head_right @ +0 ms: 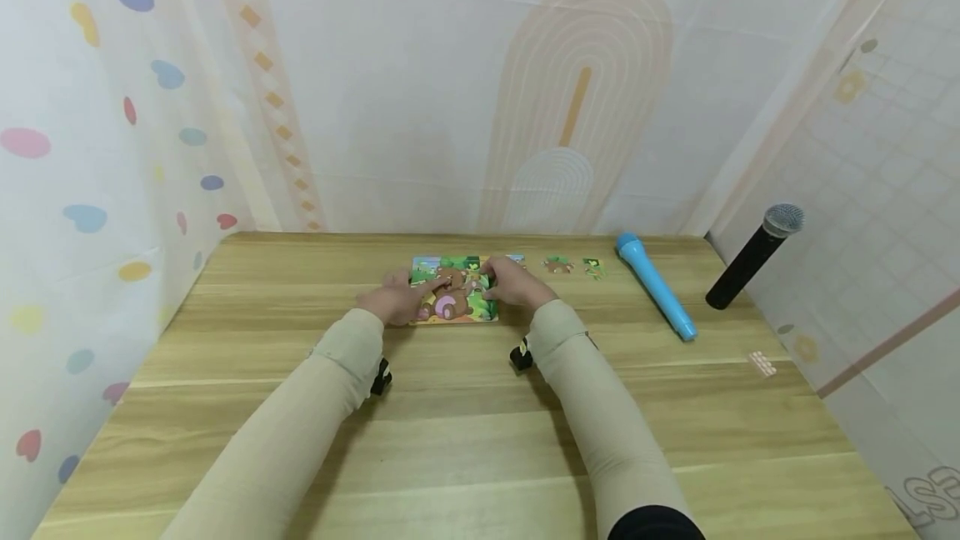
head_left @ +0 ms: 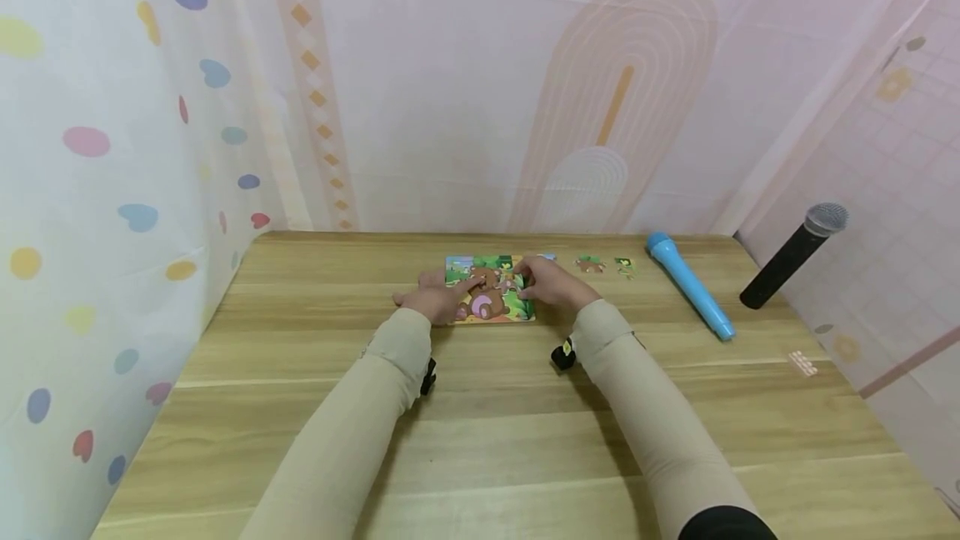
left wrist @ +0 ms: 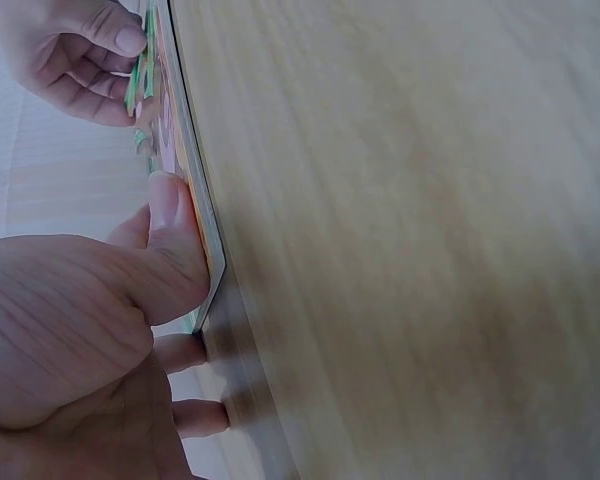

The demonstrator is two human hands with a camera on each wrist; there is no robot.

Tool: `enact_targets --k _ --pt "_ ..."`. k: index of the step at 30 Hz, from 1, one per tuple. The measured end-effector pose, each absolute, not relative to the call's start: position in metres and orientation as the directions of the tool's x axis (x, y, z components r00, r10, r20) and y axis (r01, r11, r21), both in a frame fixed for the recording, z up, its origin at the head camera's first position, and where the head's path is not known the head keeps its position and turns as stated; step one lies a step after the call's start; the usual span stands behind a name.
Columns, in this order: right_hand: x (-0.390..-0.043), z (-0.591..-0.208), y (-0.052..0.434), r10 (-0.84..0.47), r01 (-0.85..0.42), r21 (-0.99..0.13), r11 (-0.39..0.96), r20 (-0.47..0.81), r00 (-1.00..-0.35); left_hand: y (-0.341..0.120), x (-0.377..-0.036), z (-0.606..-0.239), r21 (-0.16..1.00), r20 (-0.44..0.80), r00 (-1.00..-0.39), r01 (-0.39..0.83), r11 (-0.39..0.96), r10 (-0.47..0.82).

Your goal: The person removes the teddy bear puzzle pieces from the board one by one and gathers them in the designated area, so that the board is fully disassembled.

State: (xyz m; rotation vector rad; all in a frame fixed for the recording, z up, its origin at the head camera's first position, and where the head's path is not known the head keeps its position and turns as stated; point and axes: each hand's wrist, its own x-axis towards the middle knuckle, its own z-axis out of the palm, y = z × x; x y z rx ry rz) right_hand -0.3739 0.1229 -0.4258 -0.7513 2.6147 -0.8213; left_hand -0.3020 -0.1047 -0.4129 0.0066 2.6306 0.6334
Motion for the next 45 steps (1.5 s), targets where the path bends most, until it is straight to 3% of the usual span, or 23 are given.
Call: enact_targets --k 21,37,40,45 --pt "-0.3741 -0.4318 0.1250 -0.540 -0.366 -0.634 0.681 -0.097 -0.836 -0.1050 -0.3044 -0.4163 0.462 -0.394 -0.917 -0.140 0.876 0.061" --pt "-0.3731 -0.4299 0.1220 -0.549 -0.386 -0.599 0.702 -0.111 -0.828 -0.1043 -0.3022 -0.4166 0.518 -0.379 -0.926 -0.219 0.827 -0.008" --pt "-0.3726 -0.4298 0.1219 -0.551 -0.394 -0.591 0.703 -0.103 -0.828 -0.1042 -0.3011 -0.4151 0.511 -0.379 -0.925 -0.220 0.831 -0.012" --pt "-0.3712 -0.4283 0.1220 -0.543 -0.388 -0.590 0.708 -0.104 -0.833 -0.1035 -0.3025 -0.4133 0.399 -0.403 -0.913 -0.115 0.910 0.061"
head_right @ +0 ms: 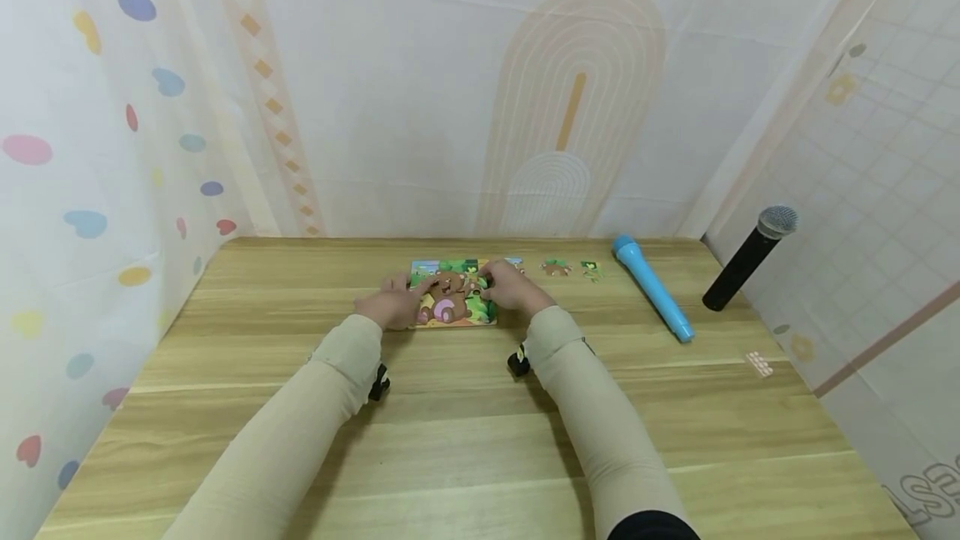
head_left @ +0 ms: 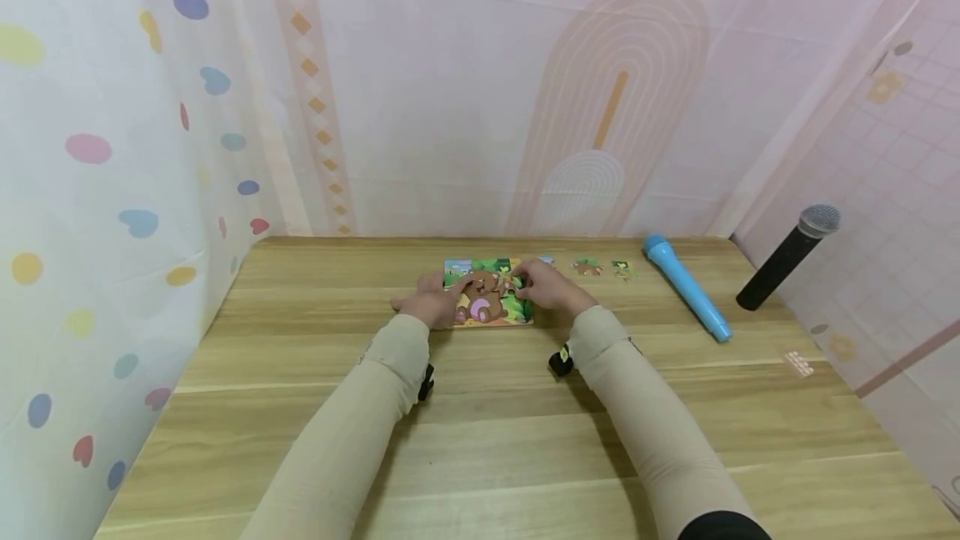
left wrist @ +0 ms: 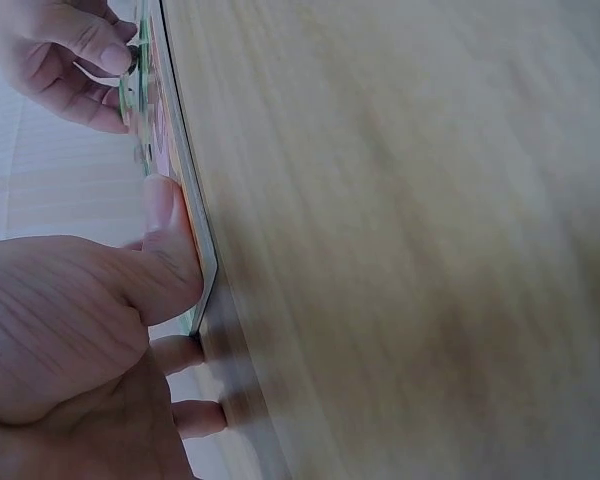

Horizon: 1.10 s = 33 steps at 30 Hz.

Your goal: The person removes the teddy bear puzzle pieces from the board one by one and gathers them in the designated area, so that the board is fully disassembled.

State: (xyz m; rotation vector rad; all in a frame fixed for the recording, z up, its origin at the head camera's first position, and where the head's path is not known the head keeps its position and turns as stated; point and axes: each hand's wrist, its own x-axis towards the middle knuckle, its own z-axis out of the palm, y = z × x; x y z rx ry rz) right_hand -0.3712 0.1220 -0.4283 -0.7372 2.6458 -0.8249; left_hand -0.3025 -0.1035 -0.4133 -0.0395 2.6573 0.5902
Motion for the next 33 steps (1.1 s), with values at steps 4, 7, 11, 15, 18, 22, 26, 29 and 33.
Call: enact_targets --k 4,7,11,15,18,22,26,29,33 --pt "-0.370 -0.427 0.123 -0.541 -0.383 -0.596 0.705 -0.103 -0.835 -0.103 -0.304 -0.413 0.333 -0.395 -0.915 -0.062 0.941 0.079" --pt "-0.370 -0.426 0.124 -0.541 -0.382 -0.604 0.700 -0.099 -0.835 -0.103 -0.307 -0.415 0.324 -0.392 -0.918 -0.071 0.943 0.065" --pt "-0.370 -0.425 0.128 -0.543 -0.384 -0.611 0.692 -0.090 -0.835 -0.104 -0.313 -0.420 0.321 -0.408 -0.911 -0.082 0.944 0.060" --pt "-0.369 -0.425 0.133 -0.550 -0.397 -0.607 0.688 -0.079 -0.832 -0.106 -0.319 -0.427 0.311 -0.425 -0.903 -0.079 0.947 0.064" --pt "-0.368 -0.425 0.138 -0.545 -0.394 -0.608 0.689 -0.077 -0.835 -0.107 -0.322 -0.431 0.300 -0.431 -0.900 -0.071 0.951 0.069" --pt "-0.367 -0.423 0.144 -0.523 -0.377 -0.605 0.701 -0.077 -0.849 -0.108 -0.323 -0.433 0.312 -0.412 -0.908 -0.067 0.948 0.071" --pt "-0.366 -0.423 0.151 -0.515 -0.380 -0.585 0.717 -0.076 -0.854 -0.108 -0.320 -0.433 0.305 -0.397 -0.915 -0.058 0.950 0.072" --pt "-0.366 -0.423 0.157 -0.496 -0.352 -0.599 0.719 -0.088 -0.864 -0.107 -0.319 -0.434 0.297 -0.399 -0.914 -0.056 0.953 0.071" --pt "-0.365 -0.425 0.168 -0.461 -0.325 -0.597 0.733 -0.084 -0.884 -0.107 -0.324 -0.437 0.296 -0.407 -0.911 -0.056 0.954 0.072"
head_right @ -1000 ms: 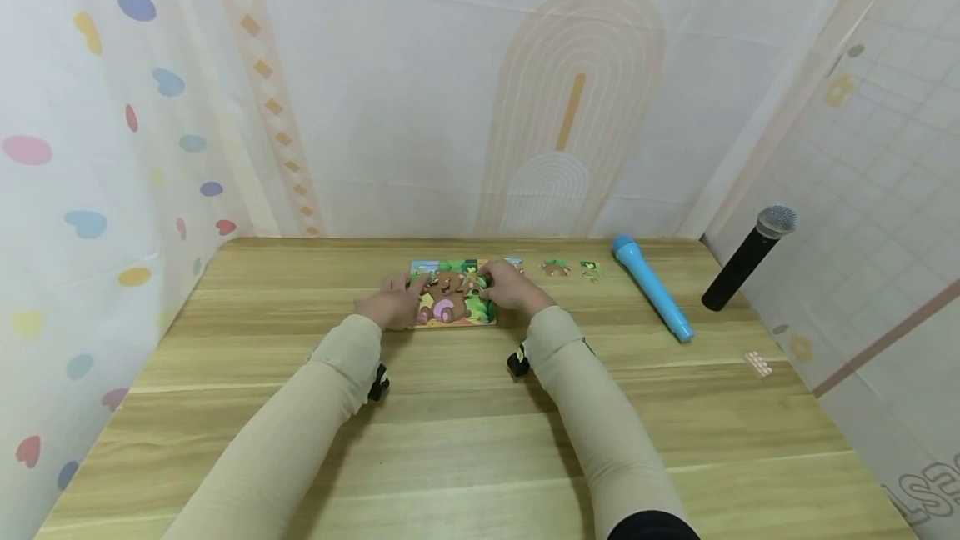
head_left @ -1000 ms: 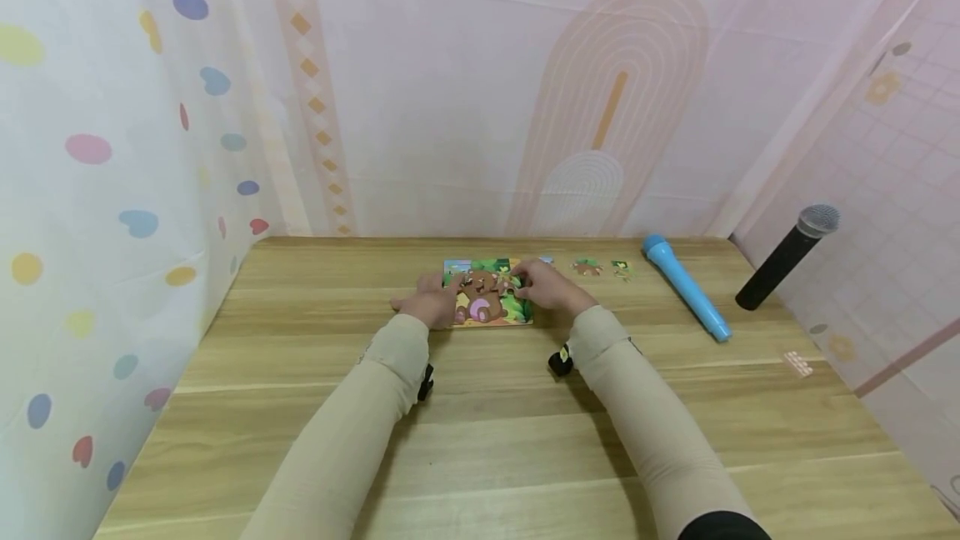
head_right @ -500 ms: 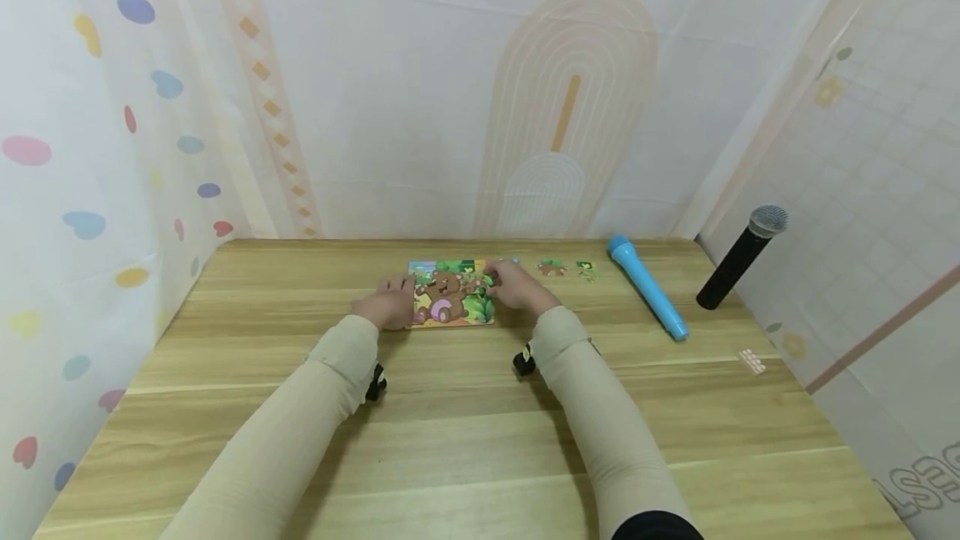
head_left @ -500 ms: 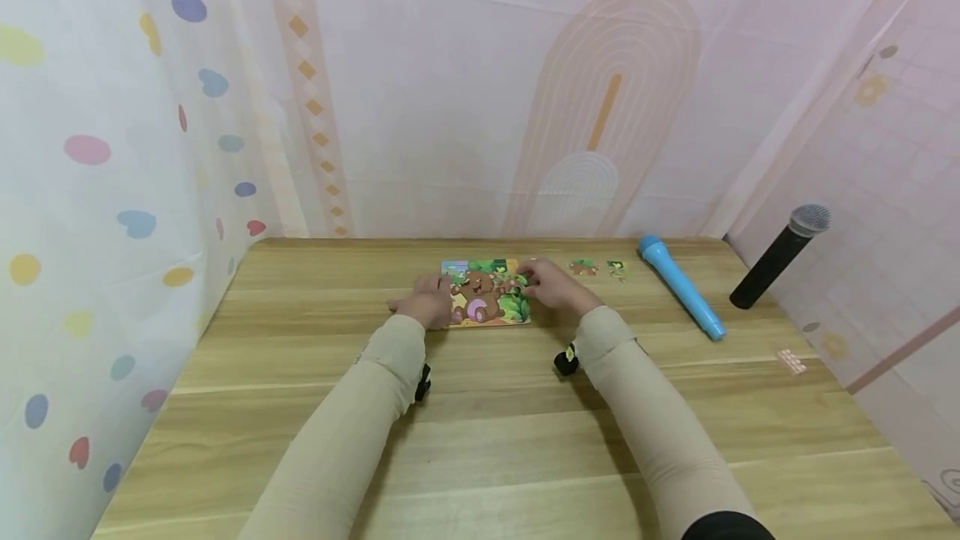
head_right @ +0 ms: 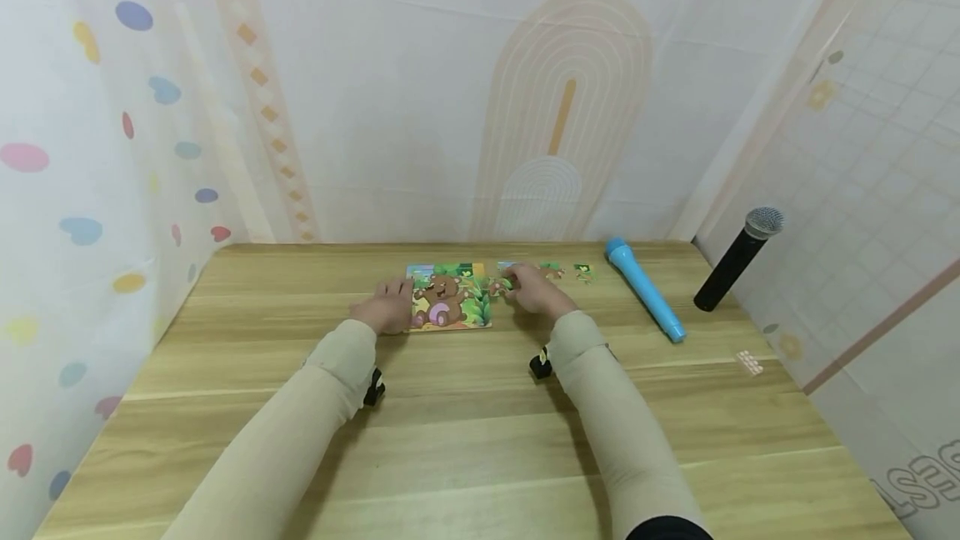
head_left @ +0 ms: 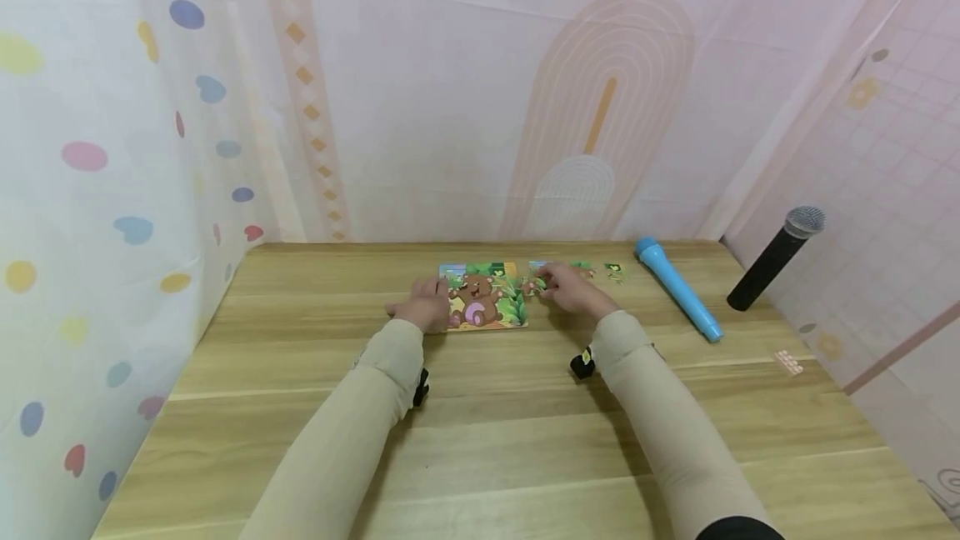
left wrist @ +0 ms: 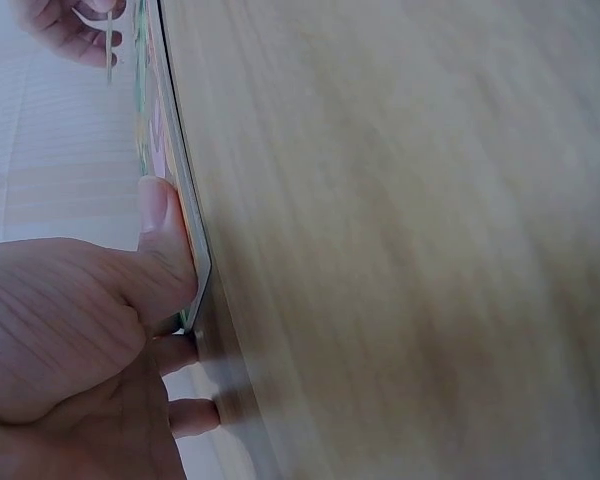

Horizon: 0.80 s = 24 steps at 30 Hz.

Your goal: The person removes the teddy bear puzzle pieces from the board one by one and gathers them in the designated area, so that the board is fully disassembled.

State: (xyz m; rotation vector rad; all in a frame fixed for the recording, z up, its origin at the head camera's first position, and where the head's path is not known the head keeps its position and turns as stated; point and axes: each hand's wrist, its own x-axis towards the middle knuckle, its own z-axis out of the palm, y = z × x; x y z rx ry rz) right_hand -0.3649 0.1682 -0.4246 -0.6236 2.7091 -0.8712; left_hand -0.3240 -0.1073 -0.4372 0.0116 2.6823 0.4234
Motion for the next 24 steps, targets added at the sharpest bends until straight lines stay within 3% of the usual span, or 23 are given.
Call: enact_targets --k 9,15,24 --pt "-0.364 -0.428 0.195 -0.402 -0.256 -0.632 0.731 -0.097 -0.910 -0.106 -0.323 -0.435 0.268 -0.408 -0.910 -0.050 0.962 0.066" --pt "-0.364 -0.426 0.215 -0.400 -0.267 -0.602 0.752 -0.095 -0.911 -0.104 -0.307 -0.420 0.297 -0.378 -0.923 -0.047 0.954 0.073" --pt "-0.365 -0.426 0.249 -0.401 -0.296 -0.587 0.754 -0.055 -0.914 -0.106 -0.322 -0.436 0.306 -0.405 -0.912 -0.071 0.949 0.062"
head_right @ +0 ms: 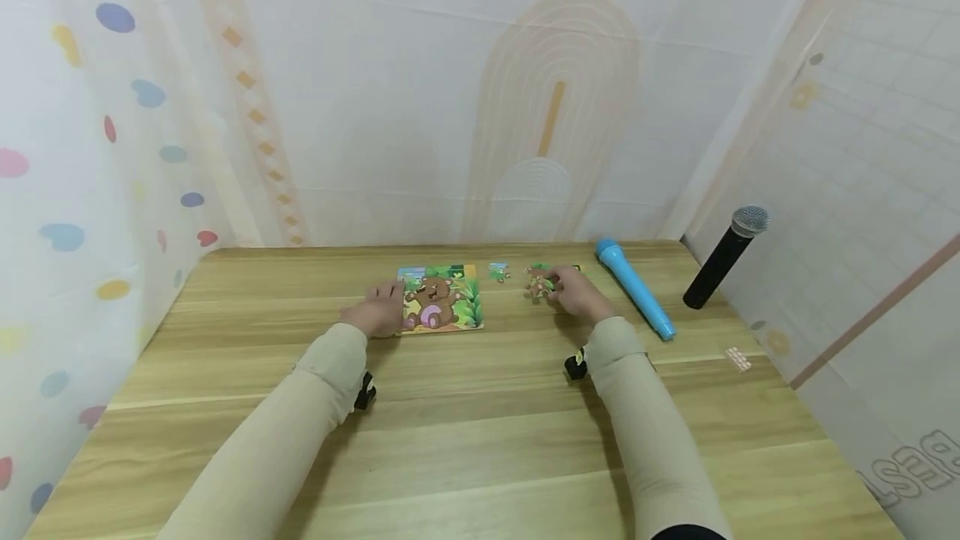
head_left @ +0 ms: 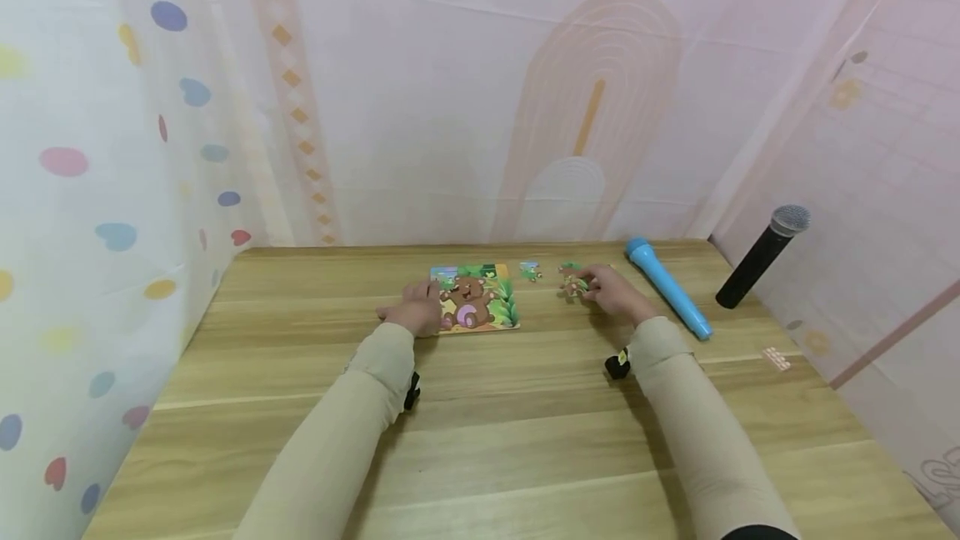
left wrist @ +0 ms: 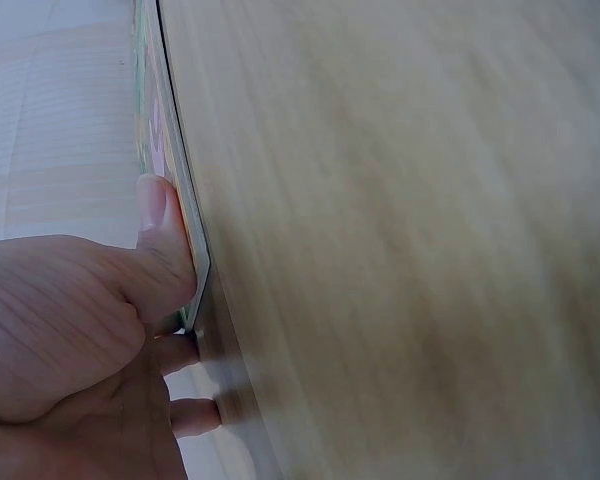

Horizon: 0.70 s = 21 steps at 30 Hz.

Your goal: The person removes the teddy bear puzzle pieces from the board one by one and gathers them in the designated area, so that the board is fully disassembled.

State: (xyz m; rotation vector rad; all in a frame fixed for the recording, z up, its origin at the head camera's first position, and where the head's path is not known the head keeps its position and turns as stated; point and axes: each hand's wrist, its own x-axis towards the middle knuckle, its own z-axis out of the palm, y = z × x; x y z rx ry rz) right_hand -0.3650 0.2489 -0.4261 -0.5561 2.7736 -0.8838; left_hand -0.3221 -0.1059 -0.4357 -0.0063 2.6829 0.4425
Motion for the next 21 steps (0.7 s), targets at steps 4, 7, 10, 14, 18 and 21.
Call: enact_targets --k 4,7,10,14,18,21 --pt "-0.364 -0.428 0.263 -0.368 -0.260 -0.600 0.757 -0.062 -0.928 -0.108 -0.329 -0.441 0.293 -0.424 -0.903 -0.063 0.954 0.071" --pt "-0.361 -0.429 0.274 -0.348 -0.233 -0.602 0.764 -0.079 -0.934 -0.110 -0.332 -0.444 0.288 -0.427 -0.901 -0.054 0.956 0.078" --pt "-0.358 -0.429 0.282 -0.336 -0.217 -0.595 0.774 -0.095 -0.937 -0.110 -0.331 -0.445 0.286 -0.424 -0.902 -0.052 0.957 0.078" --pt "-0.357 -0.428 0.289 -0.321 -0.207 -0.579 0.789 -0.101 -0.942 -0.111 -0.329 -0.444 0.303 -0.411 -0.908 -0.056 0.951 0.078" --pt "-0.360 -0.429 0.296 -0.322 -0.249 -0.511 0.823 -0.058 -0.945 -0.112 -0.331 -0.446 0.315 -0.414 -0.906 -0.056 0.948 0.084" --pt "-0.361 -0.430 0.300 -0.343 -0.294 -0.472 0.831 -0.019 -0.939 -0.112 -0.332 -0.447 0.309 -0.421 -0.903 -0.056 0.950 0.083"
